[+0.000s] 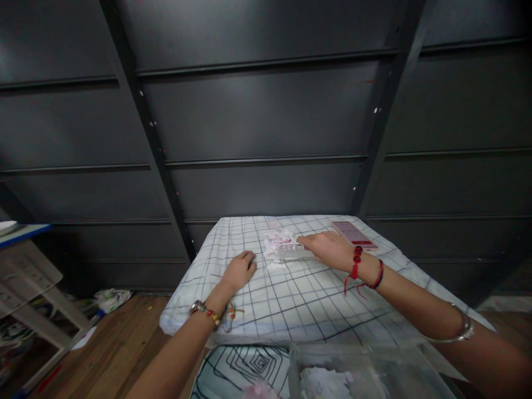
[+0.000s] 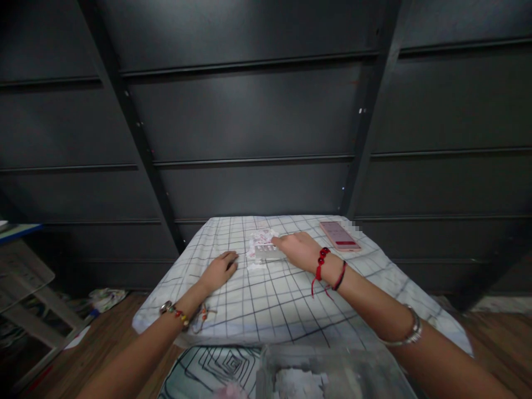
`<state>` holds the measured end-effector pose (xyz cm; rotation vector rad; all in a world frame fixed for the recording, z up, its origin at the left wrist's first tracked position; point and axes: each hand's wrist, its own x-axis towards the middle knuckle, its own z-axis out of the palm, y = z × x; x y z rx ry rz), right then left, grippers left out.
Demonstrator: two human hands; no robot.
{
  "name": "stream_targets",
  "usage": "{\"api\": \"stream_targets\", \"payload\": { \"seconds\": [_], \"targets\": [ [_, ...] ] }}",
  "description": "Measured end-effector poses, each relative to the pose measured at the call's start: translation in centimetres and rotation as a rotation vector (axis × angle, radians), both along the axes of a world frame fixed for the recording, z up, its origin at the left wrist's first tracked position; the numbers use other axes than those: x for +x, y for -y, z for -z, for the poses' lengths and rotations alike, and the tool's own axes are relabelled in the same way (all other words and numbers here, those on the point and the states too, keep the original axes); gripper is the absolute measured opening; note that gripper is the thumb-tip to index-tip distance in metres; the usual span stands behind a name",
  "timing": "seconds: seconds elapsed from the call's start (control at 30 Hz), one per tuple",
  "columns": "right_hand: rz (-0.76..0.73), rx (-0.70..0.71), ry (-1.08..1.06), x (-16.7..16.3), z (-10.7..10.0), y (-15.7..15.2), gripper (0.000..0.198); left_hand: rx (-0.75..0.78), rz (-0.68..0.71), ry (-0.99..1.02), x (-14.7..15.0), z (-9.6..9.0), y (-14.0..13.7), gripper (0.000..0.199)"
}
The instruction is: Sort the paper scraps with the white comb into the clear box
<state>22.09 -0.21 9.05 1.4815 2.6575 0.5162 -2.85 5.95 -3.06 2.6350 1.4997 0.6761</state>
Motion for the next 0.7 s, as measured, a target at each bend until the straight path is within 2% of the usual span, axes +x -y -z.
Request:
{"api": "stream_targets", "payload": {
  "seconds": [0.27,0.5,0.7],
  "targets": [
    [-0.008,-0.030,0.042,0.0,0.6,0.1,0.032,0.008,0.010,-0.018,-0.1,-0.1,0.1,0.028],
    [-0.023,-0.011,0.011,-0.3,0.1,0.0,0.034,-0.005,0.002,-0.004,0.0,-0.1,0.0,0.027],
    [-0.054,-0.032,0.017,-1.4,0.4,-1.1,0.037,-0.012,0.002,0.012,0.0,0.0,-0.1,0.028]
  ]
}}
